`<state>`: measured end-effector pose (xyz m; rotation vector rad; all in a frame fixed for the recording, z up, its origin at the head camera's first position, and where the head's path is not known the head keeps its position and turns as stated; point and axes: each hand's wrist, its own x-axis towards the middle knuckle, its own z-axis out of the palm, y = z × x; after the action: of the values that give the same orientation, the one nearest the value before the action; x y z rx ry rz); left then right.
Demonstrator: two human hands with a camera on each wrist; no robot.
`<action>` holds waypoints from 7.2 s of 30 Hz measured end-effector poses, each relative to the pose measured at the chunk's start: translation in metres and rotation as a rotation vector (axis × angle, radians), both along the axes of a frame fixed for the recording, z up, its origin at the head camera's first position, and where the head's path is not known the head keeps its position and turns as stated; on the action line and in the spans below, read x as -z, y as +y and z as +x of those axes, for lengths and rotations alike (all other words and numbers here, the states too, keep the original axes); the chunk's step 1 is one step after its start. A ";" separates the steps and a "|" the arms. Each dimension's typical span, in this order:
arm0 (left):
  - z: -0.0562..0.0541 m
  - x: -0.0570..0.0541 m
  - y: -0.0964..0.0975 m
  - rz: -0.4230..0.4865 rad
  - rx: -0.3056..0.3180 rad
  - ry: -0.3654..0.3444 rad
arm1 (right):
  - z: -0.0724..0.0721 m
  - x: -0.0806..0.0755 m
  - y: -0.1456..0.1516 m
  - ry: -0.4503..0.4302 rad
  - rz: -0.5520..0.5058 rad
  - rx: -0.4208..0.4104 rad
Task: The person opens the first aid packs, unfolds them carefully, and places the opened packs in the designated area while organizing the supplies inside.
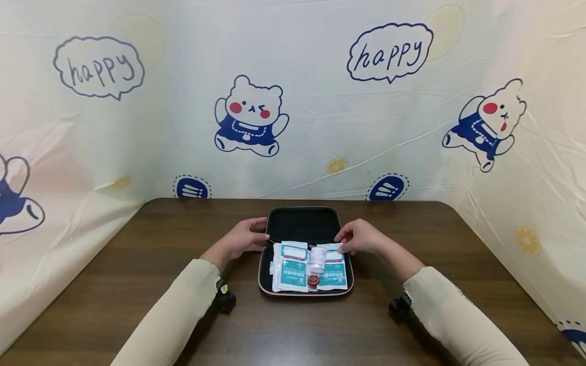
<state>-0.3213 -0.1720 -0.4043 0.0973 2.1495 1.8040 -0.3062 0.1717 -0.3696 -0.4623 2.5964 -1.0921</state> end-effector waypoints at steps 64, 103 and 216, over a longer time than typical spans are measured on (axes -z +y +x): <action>-0.009 0.004 0.009 0.075 -0.107 -0.005 | -0.036 -0.040 0.025 -0.012 -0.216 0.133; -0.012 0.006 0.010 0.090 -0.121 -0.002 | -0.075 -0.055 -0.009 0.074 -0.363 0.256; -0.011 0.007 0.010 0.107 -0.120 0.014 | -0.095 -0.001 -0.024 0.287 0.025 0.107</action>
<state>-0.3319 -0.1616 -0.4118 0.0066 2.1084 1.9907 -0.4011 0.1480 -0.3690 -0.5136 2.9107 -1.0960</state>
